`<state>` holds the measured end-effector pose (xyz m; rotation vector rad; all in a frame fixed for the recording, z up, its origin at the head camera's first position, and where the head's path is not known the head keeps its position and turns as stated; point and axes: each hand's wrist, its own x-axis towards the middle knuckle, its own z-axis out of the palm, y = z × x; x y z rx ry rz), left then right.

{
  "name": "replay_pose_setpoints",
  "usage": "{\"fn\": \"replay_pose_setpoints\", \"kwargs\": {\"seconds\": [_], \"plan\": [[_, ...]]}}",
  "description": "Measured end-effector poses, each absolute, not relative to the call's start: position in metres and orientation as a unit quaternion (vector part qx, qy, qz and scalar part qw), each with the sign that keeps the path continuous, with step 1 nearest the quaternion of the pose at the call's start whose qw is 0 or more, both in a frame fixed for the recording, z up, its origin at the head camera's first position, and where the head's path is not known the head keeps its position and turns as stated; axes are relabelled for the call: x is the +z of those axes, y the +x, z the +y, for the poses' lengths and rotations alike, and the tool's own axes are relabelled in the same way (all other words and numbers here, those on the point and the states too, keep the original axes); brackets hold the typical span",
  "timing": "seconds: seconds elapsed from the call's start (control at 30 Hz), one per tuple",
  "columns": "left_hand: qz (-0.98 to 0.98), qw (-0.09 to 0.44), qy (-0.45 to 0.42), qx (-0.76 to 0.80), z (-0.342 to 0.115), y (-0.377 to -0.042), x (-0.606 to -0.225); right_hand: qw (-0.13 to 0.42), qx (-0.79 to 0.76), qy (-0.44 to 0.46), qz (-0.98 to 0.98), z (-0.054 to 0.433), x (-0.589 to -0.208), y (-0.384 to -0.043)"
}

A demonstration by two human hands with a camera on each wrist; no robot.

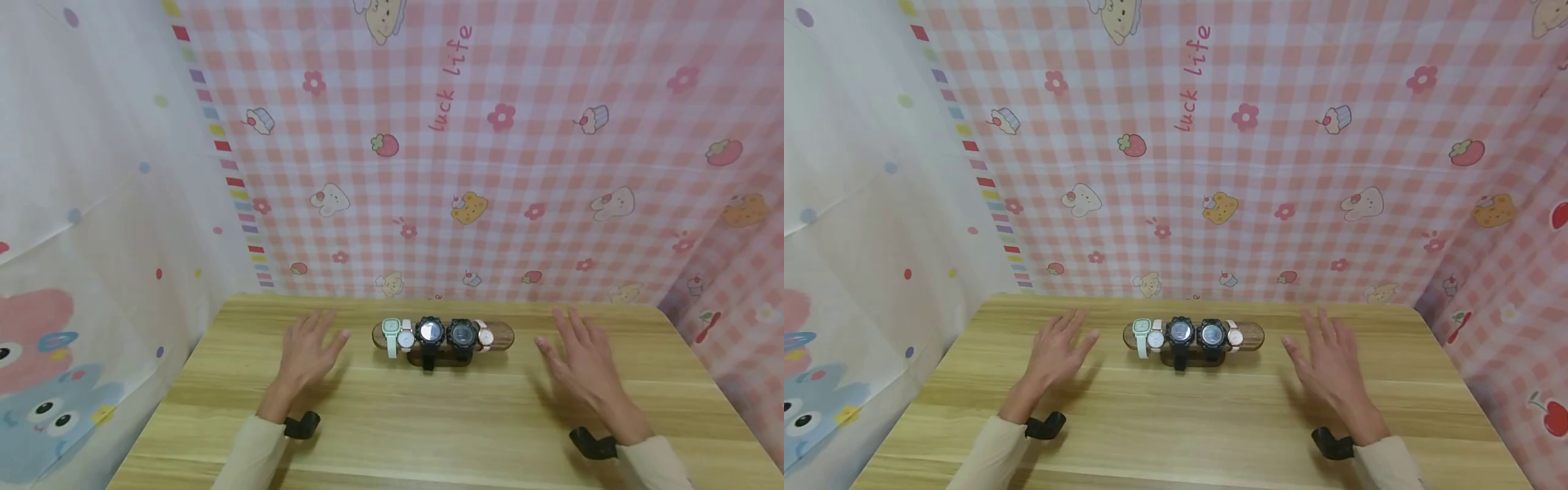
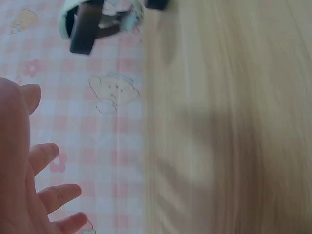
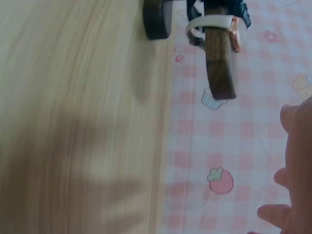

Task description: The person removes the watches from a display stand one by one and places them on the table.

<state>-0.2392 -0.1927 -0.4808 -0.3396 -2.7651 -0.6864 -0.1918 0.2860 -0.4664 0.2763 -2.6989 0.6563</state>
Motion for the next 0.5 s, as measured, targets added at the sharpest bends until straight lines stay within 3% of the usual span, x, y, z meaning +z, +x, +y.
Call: {"fn": "replay_pose_setpoints", "kwargs": {"seconds": [0.5], "plan": [[-0.877,0.074,-0.177,-0.440,-0.161,-0.249,-0.480,0.199,0.339,0.105,-0.913,0.256,-0.456,-0.202]]}}
